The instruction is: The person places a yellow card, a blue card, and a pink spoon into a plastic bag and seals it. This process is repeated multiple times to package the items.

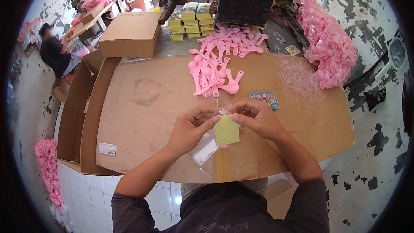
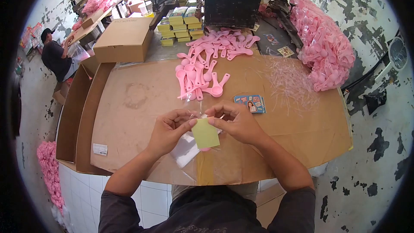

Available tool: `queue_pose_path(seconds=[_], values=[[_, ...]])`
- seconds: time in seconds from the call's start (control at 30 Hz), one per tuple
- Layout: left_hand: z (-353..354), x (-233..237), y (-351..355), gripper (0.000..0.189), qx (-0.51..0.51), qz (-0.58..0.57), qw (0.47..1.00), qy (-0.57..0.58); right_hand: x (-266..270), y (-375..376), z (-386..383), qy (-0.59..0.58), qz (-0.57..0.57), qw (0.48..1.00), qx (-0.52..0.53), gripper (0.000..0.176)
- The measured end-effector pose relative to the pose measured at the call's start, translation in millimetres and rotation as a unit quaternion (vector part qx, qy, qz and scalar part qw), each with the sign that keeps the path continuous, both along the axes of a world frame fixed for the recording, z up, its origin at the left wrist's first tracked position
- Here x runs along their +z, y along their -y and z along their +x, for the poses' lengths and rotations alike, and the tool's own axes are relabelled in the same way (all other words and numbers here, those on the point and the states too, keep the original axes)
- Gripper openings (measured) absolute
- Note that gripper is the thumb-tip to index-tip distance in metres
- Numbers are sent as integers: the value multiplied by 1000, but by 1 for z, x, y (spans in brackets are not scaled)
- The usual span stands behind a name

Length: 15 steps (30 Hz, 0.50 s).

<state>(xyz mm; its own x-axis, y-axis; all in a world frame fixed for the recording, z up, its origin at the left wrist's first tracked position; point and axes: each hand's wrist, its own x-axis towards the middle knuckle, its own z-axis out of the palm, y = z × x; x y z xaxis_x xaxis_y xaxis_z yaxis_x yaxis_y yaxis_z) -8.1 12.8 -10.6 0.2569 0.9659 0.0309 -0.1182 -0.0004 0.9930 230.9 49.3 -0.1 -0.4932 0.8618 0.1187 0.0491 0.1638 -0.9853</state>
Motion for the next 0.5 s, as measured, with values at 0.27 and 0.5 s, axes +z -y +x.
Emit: queue_pose_path(seconds=[0.27, 0.5], values=[[1, -5, 0, 28, 20, -14, 1000, -10, -9, -3, 2, 6, -17, 1000, -25, 20], [1, -8, -1, 25, 21, 3, 1000, 10, -8, -5, 4, -41, -64, 997, -13, 18]])
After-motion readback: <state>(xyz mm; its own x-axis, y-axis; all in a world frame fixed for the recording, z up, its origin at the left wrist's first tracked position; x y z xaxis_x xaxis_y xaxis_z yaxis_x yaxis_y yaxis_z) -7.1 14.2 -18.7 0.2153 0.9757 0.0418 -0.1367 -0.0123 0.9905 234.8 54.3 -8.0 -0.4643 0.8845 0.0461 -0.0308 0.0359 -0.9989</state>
